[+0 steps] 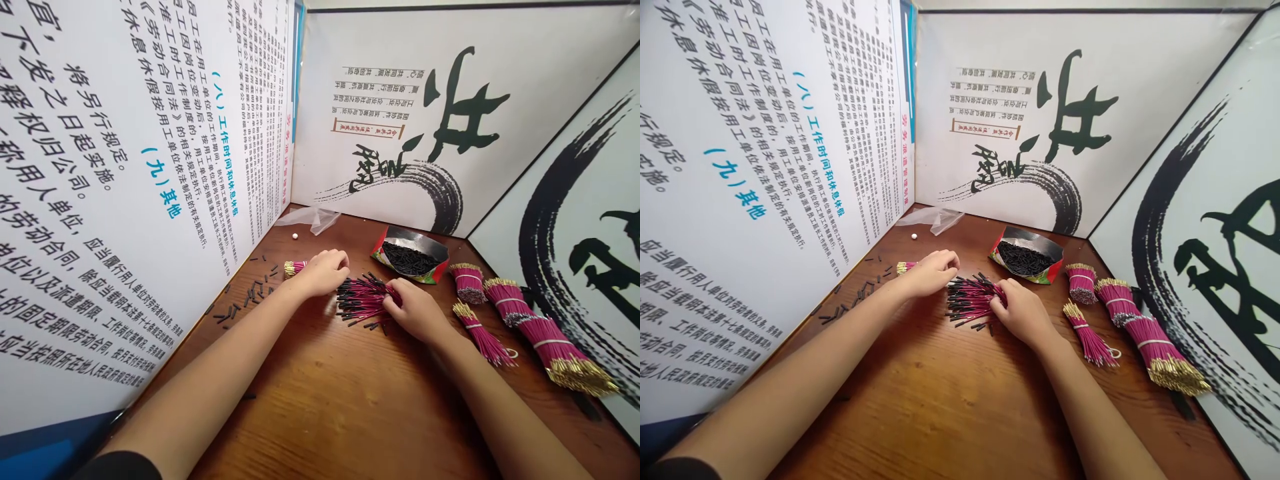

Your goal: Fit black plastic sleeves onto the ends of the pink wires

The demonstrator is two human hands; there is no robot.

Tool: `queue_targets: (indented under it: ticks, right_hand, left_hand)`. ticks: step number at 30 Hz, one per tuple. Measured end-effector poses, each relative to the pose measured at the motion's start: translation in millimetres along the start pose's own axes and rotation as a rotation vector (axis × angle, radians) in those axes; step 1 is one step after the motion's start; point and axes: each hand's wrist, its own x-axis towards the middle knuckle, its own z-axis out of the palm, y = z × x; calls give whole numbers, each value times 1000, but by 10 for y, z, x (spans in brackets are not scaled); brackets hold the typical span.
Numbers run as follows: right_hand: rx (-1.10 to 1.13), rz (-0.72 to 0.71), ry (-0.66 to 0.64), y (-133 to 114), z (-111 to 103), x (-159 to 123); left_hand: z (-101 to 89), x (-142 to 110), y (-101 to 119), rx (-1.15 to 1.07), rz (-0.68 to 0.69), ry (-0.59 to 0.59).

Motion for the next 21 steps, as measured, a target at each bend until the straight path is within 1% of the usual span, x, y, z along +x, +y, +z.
queue_targets:
  ticks: [4, 8, 11, 13, 15, 18, 21]
  right_hand:
    - [140, 22, 6, -1, 3, 12]
    - [348, 51, 13, -25, -25, 13]
    - [597, 82, 0, -95, -57, 8]
    - [755, 101, -11, -173, -79, 2]
    - [865, 130, -21, -264, -95, -9]
    - [984, 200, -104, -390, -100, -34]
    - [1074, 248, -184, -467, -86, -59]
  left_hand:
    - [50, -4, 29, -41, -27, 35]
    - [124, -16, 110, -151, -76, 34]
    - [183, -18, 168, -298, -62, 67]
    - [217, -19, 206, -426, -23, 101]
    - [244, -24, 246, -559, 21, 117]
    - [260, -43, 308, -703, 55, 99]
    - [246, -63, 347, -742, 46, 78]
